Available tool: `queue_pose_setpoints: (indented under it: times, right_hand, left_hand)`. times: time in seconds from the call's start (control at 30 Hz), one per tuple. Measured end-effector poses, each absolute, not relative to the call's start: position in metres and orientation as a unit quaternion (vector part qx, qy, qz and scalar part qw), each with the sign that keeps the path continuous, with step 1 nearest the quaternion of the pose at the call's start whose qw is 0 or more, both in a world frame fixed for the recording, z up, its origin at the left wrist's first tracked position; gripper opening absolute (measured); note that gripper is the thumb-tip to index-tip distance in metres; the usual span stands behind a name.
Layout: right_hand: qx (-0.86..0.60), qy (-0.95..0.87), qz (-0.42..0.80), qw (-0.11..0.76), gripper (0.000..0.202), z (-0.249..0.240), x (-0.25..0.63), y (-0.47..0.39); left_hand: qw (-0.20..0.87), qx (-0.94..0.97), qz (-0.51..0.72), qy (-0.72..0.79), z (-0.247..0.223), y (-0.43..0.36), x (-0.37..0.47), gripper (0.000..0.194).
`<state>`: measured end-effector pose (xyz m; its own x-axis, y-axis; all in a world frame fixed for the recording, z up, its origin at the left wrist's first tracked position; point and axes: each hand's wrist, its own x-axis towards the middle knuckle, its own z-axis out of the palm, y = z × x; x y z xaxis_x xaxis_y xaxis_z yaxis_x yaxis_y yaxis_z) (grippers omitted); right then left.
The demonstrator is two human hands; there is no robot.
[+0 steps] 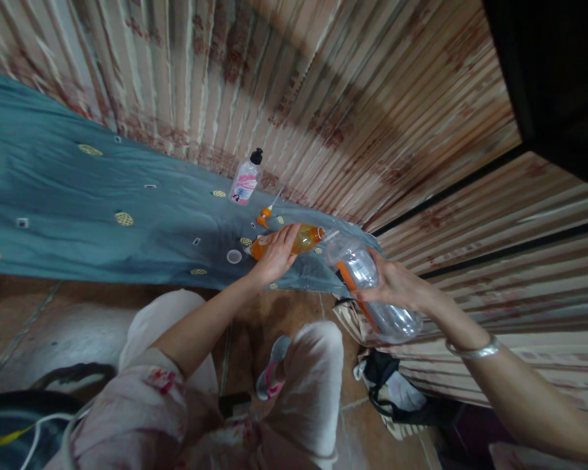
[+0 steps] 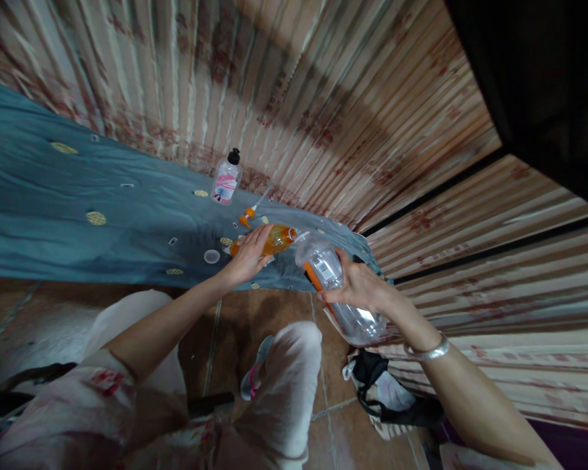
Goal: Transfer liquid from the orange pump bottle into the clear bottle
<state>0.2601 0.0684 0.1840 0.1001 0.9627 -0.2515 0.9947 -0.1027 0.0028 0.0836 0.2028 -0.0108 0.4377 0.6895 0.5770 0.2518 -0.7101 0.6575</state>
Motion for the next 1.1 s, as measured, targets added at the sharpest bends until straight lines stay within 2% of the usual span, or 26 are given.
queue_pose_setpoints:
  times: [0.43,0.93,1.1]
  right_hand:
    - [0.746,0.649,-0.121,0.086,0.099,0.1812,0.2596,0.0713]
    - [0.749,0.644,-0.127,0.090,0.097,0.1843,0.2582,0.0711]
    - [0.749,0.639,-0.141,0.098,0.089,0.1873,0.2557,0.0720]
  left_hand:
    - [0.252,0.808,0.443,0.296,-0.0105,0.2049,0.0823,0.077]
    - [0.252,0.806,0.449,0.291,-0.0121,0.2044,0.0836,0.079]
    - [0.251,0.806,0.450,0.291,-0.0134,0.2046,0.0842,0.078]
